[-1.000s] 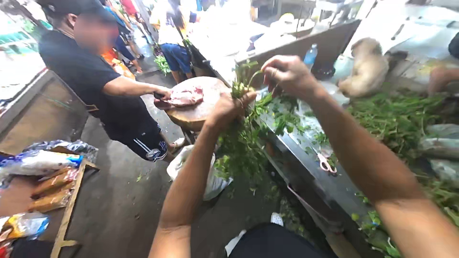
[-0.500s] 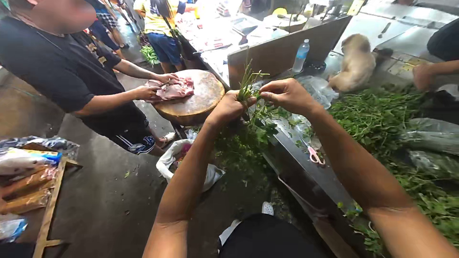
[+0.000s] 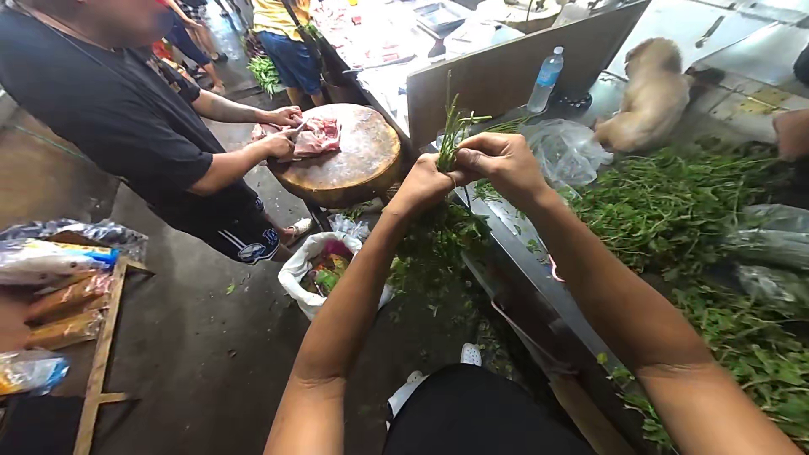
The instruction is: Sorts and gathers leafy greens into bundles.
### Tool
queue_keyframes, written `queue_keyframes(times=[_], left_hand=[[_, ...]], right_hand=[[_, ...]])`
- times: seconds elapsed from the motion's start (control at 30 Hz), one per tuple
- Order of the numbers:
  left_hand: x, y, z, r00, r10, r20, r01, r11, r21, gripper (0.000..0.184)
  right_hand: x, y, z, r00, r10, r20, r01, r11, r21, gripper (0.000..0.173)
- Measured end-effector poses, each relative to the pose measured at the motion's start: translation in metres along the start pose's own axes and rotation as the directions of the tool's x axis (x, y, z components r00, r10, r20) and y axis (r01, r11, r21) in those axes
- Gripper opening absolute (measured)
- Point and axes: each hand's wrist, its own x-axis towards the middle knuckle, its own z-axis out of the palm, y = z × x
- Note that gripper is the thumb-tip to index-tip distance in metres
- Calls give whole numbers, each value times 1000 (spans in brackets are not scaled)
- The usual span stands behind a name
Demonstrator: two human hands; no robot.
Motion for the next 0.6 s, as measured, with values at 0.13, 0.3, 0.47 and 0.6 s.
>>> queue_keyframes(times=[0.13, 0.3, 0.47, 0.6], left_hand=[[7, -3, 8, 995, -82, -58, 86, 993, 78, 11], [14, 3, 11, 994, -69, -81, 87, 964, 252, 19], [25, -3, 21, 988, 39, -149, 25, 914, 405, 22], [27, -7, 22, 967, 95, -235, -7, 937, 350, 19]], right_hand=[[-1, 7, 6, 994, -44, -102, 16, 964, -264, 20], [-2, -5, 4, 998, 0, -58, -25, 900, -435, 38], [-1, 2, 16, 964, 28, -265, -103, 957, -272, 22], [3, 11, 25, 953, -109, -282, 33, 965, -262, 19]])
